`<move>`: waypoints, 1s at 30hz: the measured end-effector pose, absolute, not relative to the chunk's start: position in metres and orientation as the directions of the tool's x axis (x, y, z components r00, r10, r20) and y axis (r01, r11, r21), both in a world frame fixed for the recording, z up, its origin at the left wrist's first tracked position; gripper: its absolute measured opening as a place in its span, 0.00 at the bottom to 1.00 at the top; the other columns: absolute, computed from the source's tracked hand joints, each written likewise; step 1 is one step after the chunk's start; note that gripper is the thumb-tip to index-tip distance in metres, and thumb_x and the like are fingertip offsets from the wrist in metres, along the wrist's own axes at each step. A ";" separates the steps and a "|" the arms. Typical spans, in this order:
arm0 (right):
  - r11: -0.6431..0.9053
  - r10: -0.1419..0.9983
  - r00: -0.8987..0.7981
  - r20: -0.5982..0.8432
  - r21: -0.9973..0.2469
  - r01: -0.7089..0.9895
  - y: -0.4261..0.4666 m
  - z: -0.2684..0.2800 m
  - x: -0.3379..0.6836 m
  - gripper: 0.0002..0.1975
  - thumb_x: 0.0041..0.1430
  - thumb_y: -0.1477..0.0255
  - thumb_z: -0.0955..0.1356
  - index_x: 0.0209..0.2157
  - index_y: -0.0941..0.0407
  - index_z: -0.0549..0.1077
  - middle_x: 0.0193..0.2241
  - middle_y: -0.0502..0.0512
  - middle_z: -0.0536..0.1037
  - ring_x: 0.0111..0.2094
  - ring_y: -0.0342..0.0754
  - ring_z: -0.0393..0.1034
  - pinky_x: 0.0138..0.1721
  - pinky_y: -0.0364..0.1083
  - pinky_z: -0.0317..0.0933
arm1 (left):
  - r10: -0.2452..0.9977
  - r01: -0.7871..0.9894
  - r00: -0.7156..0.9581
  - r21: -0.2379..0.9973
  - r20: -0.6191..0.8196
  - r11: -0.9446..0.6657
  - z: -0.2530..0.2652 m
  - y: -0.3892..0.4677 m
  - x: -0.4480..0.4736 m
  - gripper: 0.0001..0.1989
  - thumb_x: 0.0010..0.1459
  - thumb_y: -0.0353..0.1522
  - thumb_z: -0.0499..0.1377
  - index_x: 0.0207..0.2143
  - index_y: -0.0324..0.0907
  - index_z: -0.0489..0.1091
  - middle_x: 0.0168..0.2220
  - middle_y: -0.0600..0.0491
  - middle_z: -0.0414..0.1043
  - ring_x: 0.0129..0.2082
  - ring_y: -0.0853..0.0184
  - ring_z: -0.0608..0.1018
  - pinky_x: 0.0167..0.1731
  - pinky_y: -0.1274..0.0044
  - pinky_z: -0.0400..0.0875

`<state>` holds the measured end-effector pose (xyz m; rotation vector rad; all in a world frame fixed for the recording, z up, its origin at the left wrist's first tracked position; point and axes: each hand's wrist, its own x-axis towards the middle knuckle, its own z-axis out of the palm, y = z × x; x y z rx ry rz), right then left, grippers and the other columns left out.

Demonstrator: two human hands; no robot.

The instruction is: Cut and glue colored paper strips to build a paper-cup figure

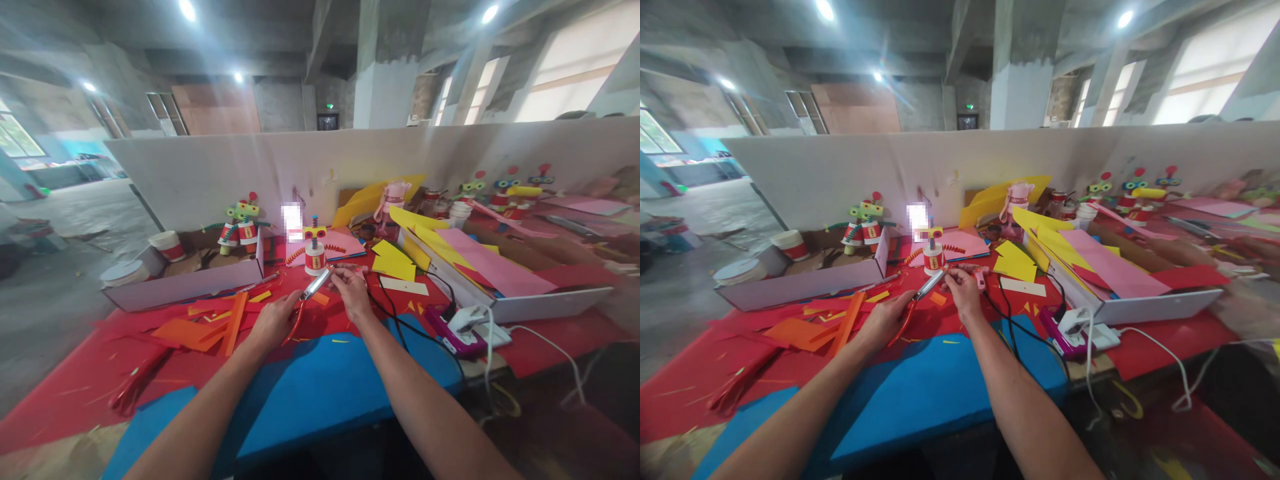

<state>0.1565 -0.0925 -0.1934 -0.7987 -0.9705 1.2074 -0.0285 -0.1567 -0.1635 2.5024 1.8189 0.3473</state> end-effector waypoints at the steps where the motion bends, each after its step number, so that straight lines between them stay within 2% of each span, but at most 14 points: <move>1: 0.189 0.982 0.075 0.174 -0.904 -0.384 -0.093 -0.193 0.157 0.12 0.41 0.63 0.72 0.28 0.56 0.75 0.20 0.48 0.74 0.23 0.42 0.67 0.30 0.44 0.66 | 0.943 0.935 0.293 0.160 0.160 -0.318 -0.164 -0.157 -0.028 0.21 0.57 0.26 0.49 0.53 0.43 0.63 0.37 0.48 0.75 0.34 0.64 0.77 0.30 0.79 0.63; 4: 0.189 0.982 0.085 0.169 -0.902 -0.388 -0.092 -0.192 0.157 0.12 0.41 0.63 0.72 0.27 0.56 0.74 0.21 0.48 0.74 0.22 0.42 0.67 0.29 0.44 0.65 | 0.934 0.920 0.306 0.195 0.183 -0.340 -0.166 -0.156 -0.030 0.20 0.57 0.26 0.48 0.51 0.43 0.64 0.33 0.49 0.74 0.32 0.65 0.76 0.29 0.79 0.62; 8: 0.203 0.979 0.095 0.180 -0.895 -0.397 -0.094 -0.190 0.158 0.12 0.41 0.63 0.73 0.27 0.55 0.73 0.22 0.48 0.74 0.23 0.42 0.66 0.28 0.43 0.64 | 0.901 0.867 0.314 0.297 0.300 -0.401 -0.171 -0.153 -0.036 0.21 0.55 0.26 0.49 0.52 0.43 0.64 0.32 0.51 0.73 0.29 0.68 0.74 0.29 0.80 0.63; 13: 0.167 0.981 -0.028 0.191 -0.913 -0.372 -0.102 -0.184 0.157 0.12 0.41 0.64 0.73 0.23 0.55 0.70 0.22 0.47 0.73 0.25 0.42 0.67 0.32 0.44 0.66 | 0.871 0.788 0.184 0.461 0.456 -0.408 -0.172 -0.150 -0.044 0.22 0.53 0.29 0.53 0.52 0.42 0.63 0.27 0.58 0.69 0.25 0.72 0.71 0.28 0.82 0.63; 19: 0.043 0.955 -0.255 0.155 -0.917 -0.397 -0.113 -0.183 0.150 0.15 0.40 0.66 0.74 0.27 0.55 0.67 0.24 0.45 0.73 0.25 0.44 0.72 0.34 0.48 0.70 | 0.871 0.735 0.121 0.547 0.475 -0.401 -0.174 -0.147 -0.045 0.23 0.53 0.32 0.55 0.53 0.43 0.63 0.32 0.57 0.72 0.29 0.72 0.72 0.33 0.82 0.66; 22: 0.013 0.942 -0.309 0.131 -0.934 -0.357 -0.113 -0.186 0.148 0.16 0.39 0.65 0.74 0.28 0.55 0.68 0.23 0.44 0.72 0.23 0.44 0.72 0.31 0.48 0.70 | 0.886 0.692 0.156 0.592 0.436 -0.413 -0.175 -0.148 -0.042 0.21 0.56 0.33 0.54 0.53 0.41 0.63 0.29 0.57 0.71 0.26 0.72 0.71 0.31 0.81 0.66; 26: 0.064 0.970 -0.202 0.133 -0.946 -0.317 -0.107 -0.188 0.151 0.15 0.41 0.62 0.74 0.26 0.56 0.70 0.20 0.44 0.70 0.20 0.41 0.67 0.27 0.44 0.66 | 0.896 0.709 0.254 0.560 0.364 -0.428 -0.173 -0.150 -0.042 0.20 0.57 0.32 0.53 0.53 0.40 0.62 0.28 0.57 0.71 0.27 0.71 0.72 0.30 0.81 0.65; 30: 0.153 0.984 -0.035 0.177 -0.920 -0.360 -0.100 -0.184 0.160 0.14 0.41 0.60 0.74 0.25 0.55 0.73 0.16 0.43 0.67 0.19 0.39 0.61 0.27 0.43 0.65 | 0.882 0.781 0.329 0.429 0.337 -0.455 -0.171 -0.149 -0.047 0.24 0.57 0.30 0.53 0.57 0.42 0.59 0.41 0.49 0.73 0.36 0.67 0.75 0.36 0.78 0.67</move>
